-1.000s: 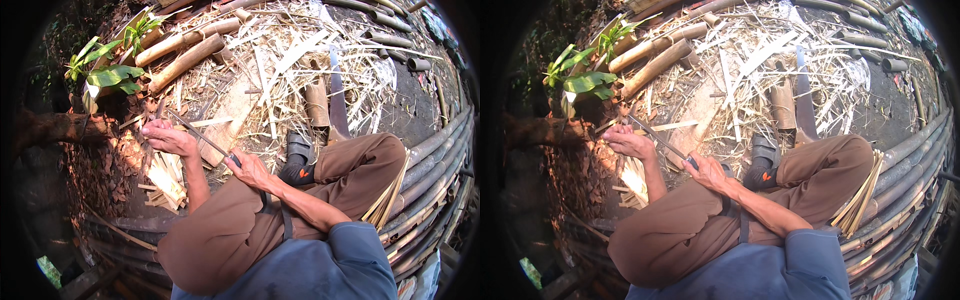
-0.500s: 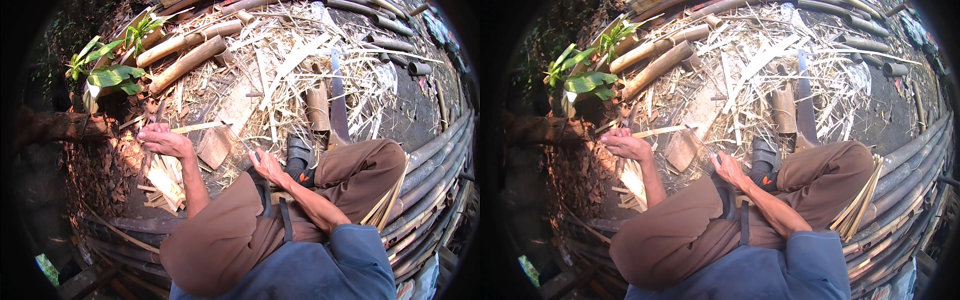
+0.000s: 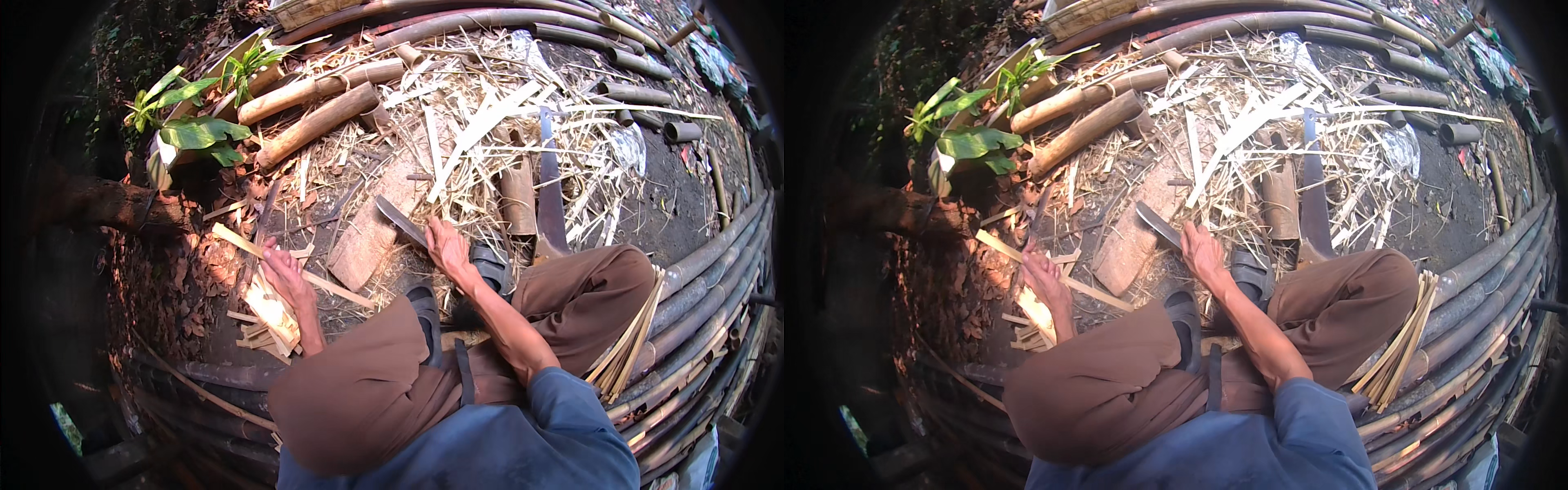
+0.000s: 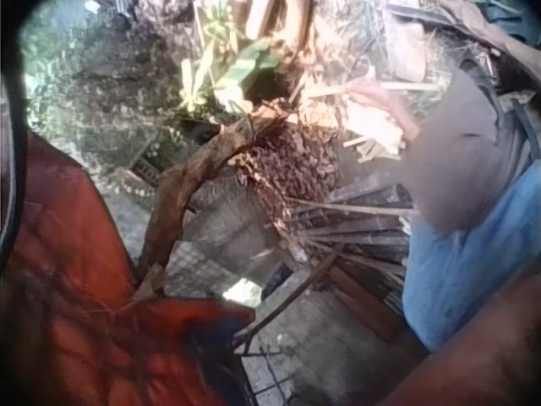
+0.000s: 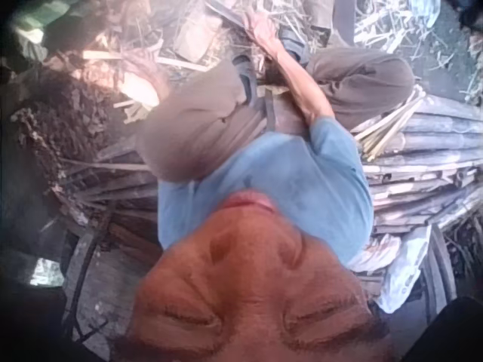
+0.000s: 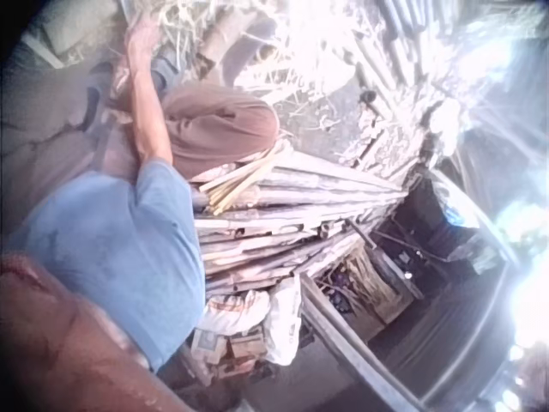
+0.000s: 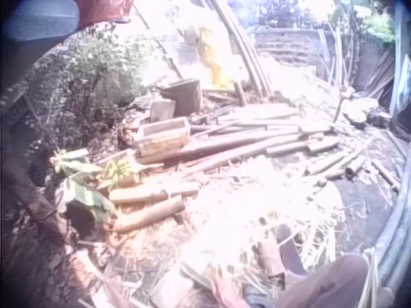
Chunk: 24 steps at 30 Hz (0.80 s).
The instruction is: The person sits on the ground and uses a machete to split bamboo strips into thinner pieces. They repeatedly position the bamboo, strike it with the blade, and separate the resulting strips.
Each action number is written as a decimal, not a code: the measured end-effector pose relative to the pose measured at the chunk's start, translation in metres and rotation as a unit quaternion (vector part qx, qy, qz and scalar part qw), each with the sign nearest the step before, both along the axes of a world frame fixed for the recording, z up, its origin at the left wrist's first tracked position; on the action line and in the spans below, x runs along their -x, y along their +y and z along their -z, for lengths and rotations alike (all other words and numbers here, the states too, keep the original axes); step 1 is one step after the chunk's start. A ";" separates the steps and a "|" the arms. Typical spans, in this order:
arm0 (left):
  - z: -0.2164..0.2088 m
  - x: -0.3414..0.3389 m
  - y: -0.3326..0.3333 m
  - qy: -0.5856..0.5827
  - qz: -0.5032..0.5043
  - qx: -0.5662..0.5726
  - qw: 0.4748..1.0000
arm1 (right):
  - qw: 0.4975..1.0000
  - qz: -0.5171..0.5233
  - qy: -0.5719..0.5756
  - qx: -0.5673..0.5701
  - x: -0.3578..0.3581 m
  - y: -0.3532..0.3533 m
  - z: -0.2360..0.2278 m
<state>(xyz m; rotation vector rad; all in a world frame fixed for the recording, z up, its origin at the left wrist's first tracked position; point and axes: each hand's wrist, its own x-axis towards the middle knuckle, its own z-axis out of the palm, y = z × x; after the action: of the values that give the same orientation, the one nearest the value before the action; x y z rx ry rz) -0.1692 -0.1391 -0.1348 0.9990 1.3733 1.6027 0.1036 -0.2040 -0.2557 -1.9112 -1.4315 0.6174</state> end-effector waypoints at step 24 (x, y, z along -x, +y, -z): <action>0.058 -0.018 0.016 -0.417 -0.024 0.136 0.898 | 0.956 -0.282 -0.038 -0.064 0.036 -0.030 -0.067</action>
<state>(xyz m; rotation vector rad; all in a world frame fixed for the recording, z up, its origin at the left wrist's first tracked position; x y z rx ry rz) -0.1514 -0.1227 -0.1924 0.0551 0.9626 1.5353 0.0674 -0.2339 -0.1885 -1.4309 -2.0361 0.6907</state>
